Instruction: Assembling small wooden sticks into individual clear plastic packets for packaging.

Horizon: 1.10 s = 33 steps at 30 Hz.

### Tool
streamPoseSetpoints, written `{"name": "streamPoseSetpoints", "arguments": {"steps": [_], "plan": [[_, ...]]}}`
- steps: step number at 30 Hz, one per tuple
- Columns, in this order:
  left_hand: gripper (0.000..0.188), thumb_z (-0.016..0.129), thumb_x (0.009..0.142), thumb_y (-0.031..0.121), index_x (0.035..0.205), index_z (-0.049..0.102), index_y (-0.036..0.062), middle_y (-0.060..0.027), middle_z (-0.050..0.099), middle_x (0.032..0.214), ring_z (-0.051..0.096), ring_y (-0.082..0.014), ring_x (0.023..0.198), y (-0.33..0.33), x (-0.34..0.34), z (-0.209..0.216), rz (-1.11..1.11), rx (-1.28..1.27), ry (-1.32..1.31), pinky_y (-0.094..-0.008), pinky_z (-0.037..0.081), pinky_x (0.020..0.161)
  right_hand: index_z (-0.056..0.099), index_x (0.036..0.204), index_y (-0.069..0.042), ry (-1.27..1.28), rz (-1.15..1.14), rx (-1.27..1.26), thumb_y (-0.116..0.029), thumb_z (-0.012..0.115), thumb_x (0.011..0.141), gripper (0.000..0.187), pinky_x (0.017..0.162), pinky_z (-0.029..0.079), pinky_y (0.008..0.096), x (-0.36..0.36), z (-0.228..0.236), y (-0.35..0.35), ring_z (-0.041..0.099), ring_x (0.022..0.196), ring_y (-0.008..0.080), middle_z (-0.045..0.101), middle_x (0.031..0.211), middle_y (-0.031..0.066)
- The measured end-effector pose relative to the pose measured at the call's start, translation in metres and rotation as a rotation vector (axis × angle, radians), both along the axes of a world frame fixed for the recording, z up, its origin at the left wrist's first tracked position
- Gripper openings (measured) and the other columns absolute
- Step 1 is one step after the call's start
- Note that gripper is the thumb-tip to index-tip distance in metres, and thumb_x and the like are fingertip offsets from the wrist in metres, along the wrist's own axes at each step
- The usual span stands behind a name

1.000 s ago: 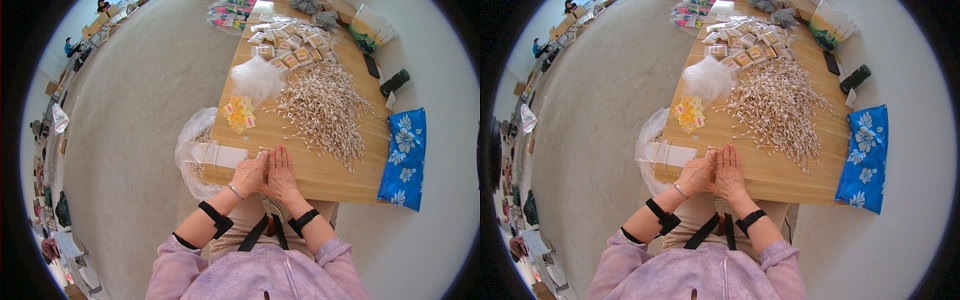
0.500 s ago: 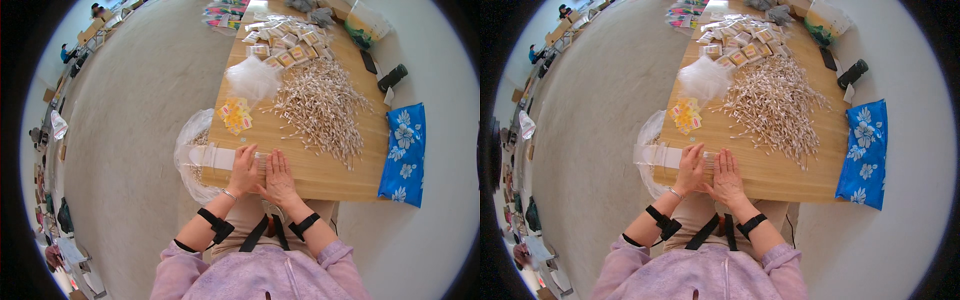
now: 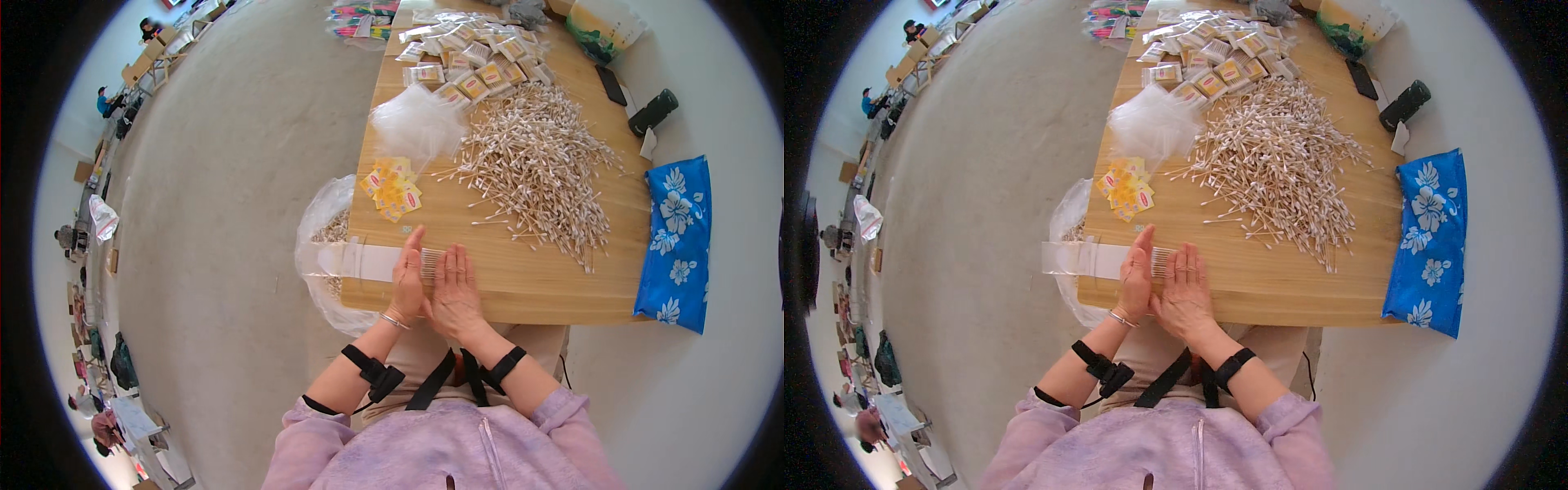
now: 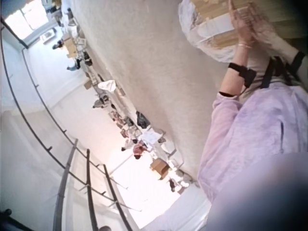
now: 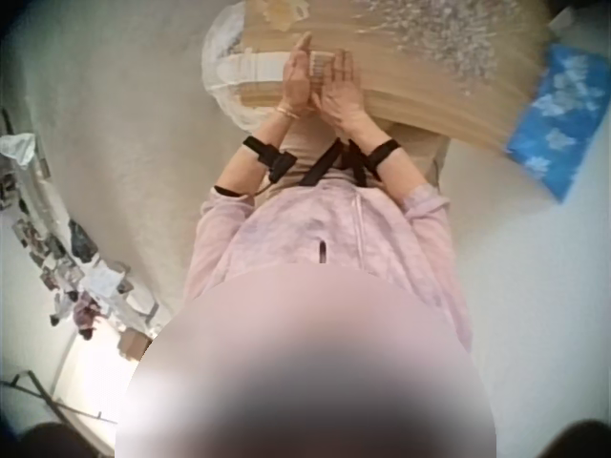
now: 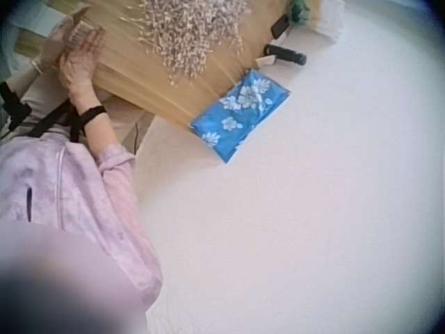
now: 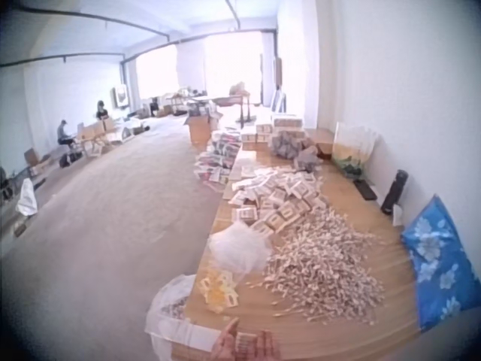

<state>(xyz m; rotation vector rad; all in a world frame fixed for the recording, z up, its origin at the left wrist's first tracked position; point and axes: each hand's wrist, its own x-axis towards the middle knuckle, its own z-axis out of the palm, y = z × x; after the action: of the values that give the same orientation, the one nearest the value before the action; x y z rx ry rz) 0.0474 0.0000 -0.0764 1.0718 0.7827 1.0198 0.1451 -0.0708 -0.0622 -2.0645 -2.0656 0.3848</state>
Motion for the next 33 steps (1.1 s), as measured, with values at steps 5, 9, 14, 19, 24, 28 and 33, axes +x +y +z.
{"name": "streamPoseSetpoints", "arguments": {"steps": [5, 9, 14, 19, 24, 28, 33], "plan": [[0.053, 0.036, 0.103, 0.033, 0.141, 0.035, -0.0041, -0.0176, 0.037, 0.145, 0.032, -0.0245, 0.137, 0.016, -0.023, 0.001, 0.052, 0.072, 0.057, -0.0334, 0.022, 0.113, 0.017, 0.142, 0.014, 0.003, 0.013, 0.017, -0.047, 0.053, 0.084, 0.091, 0.116, 0.002, 0.0497, -0.025, -0.001, 0.017, 0.003, 0.143, 0.0428, 0.009, 0.151, 0.0324], [0.053, 0.032, 0.104, 0.03, 0.142, 0.029, -0.0065, -0.016, 0.031, 0.149, 0.025, -0.0233, 0.14, 0.022, -0.046, 0.001, 0.035, 0.04, 0.039, -0.0348, 0.016, 0.117, 0.017, 0.142, 0.014, 0.044, 0.032, 0.021, -0.046, 0.052, 0.085, 0.089, 0.116, 0.002, 0.0497, -0.042, 0.0, 0.023, 0.003, 0.143, 0.0429, 0.009, 0.151, 0.0321], [0.055, 0.032, 0.104, 0.032, 0.142, 0.029, -0.0064, -0.0158, 0.032, 0.149, 0.025, -0.0235, 0.14, 0.023, -0.055, 0.003, 0.038, 0.031, 0.063, -0.0349, 0.017, 0.116, 0.017, 0.142, 0.014, 0.088, 0.035, 0.0, -0.045, 0.052, 0.086, 0.088, 0.116, 0.002, 0.0494, -0.051, 0.001, 0.024, 0.003, 0.143, 0.0431, 0.009, 0.151, 0.0317], [0.055, 0.032, 0.104, 0.034, 0.142, 0.03, -0.0052, -0.0151, 0.033, 0.148, 0.026, -0.0236, 0.14, 0.024, -0.052, 0.004, 0.063, 0.026, 0.084, -0.0351, 0.016, 0.116, 0.015, 0.142, 0.014, 0.08, -0.037, 0.009, -0.042, 0.052, 0.085, 0.087, 0.116, 0.002, 0.0489, -0.055, 0.003, 0.03, 0.002, 0.143, 0.0426, 0.008, 0.151, 0.0304], [0.054, 0.032, 0.104, 0.033, 0.142, 0.032, -0.0041, -0.014, 0.034, 0.148, 0.027, -0.0222, 0.14, 0.025, -0.053, 0.0, 0.076, 0.014, 0.031, -0.0348, 0.017, 0.116, 0.009, 0.143, 0.014, 0.05, 0.022, 0.017, -0.044, 0.052, 0.085, 0.092, 0.116, 0.001, 0.05, -0.05, -0.005, 0.028, 0.001, 0.143, 0.0428, 0.006, 0.151, 0.0304], [0.053, 0.032, 0.104, 0.033, 0.141, 0.033, -0.0039, -0.0132, 0.035, 0.148, 0.028, -0.0212, 0.139, 0.026, -0.057, -0.001, 0.063, -0.023, 0.008, -0.0344, 0.018, 0.116, 0.009, 0.142, 0.014, 0.073, 0.029, -0.011, -0.041, 0.052, 0.085, 0.09, 0.116, 0.0, 0.0505, -0.054, -0.003, 0.028, 0.0, 0.143, 0.0436, 0.005, 0.151, 0.031], [0.05, 0.032, 0.104, 0.032, 0.14, 0.037, -0.0023, -0.0117, 0.04, 0.144, 0.034, -0.0202, 0.135, 0.027, -0.06, -0.001, 0.026, 0.014, 0.107, -0.033, 0.022, 0.114, 0.011, 0.142, 0.014, 0.019, 0.02, -0.011, -0.04, 0.051, 0.086, 0.087, 0.116, 0.0, 0.0509, -0.06, 0.0, 0.028, 0.0, 0.142, 0.045, 0.004, 0.151, 0.0321]]}}
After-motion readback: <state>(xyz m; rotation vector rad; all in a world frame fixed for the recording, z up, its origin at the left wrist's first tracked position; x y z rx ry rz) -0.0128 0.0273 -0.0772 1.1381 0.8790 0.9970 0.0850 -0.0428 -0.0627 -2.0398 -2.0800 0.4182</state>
